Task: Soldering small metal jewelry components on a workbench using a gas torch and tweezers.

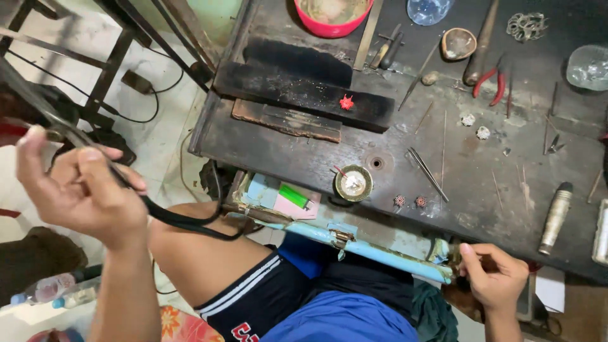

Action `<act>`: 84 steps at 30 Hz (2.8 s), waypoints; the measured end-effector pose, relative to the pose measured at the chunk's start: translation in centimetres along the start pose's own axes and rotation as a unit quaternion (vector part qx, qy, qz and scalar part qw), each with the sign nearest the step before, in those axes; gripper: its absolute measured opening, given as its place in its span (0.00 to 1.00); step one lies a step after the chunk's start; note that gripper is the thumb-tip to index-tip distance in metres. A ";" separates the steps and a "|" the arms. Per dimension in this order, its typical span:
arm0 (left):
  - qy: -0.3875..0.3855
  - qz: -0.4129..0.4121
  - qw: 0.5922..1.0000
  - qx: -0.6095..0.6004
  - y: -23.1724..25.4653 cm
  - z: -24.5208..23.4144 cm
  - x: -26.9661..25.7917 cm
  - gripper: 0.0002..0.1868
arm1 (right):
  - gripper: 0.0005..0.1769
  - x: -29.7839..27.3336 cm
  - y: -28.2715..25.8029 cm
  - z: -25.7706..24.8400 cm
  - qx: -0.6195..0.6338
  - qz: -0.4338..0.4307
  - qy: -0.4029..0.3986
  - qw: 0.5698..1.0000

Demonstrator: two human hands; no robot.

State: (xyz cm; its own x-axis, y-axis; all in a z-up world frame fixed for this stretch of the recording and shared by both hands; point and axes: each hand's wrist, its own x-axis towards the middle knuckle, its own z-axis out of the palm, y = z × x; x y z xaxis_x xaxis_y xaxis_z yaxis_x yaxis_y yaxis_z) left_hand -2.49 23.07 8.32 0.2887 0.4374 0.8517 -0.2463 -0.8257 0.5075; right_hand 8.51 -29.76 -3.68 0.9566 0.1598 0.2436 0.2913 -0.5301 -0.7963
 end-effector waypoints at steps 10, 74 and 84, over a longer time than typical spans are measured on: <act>-0.216 -0.050 0.975 -0.022 -10.2 -0.6 7.9 0.24 | 0.15 -0.2 0.0 0.3 -0.033 0.006 0.001 0.999; 0.052 -0.345 0.937 0.007 -11.0 6.2 -3.7 0.15 | 0.10 7.7 -3.3 5.5 -0.143 0.062 -0.003 0.988; -0.350 -0.053 0.896 -0.266 12.4 11.0 -11.5 0.07 | 0.06 5.8 -5.0 4.3 -0.101 0.037 0.102 0.989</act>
State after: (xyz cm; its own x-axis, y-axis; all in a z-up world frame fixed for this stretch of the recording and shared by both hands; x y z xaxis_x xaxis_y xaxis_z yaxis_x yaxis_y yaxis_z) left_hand 1.29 3.85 3.39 0.8006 0.0173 0.5990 -0.5367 -0.4239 0.7296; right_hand 12.57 -22.63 -0.65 0.9491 -0.0453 0.3117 0.1952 -0.6922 -0.6948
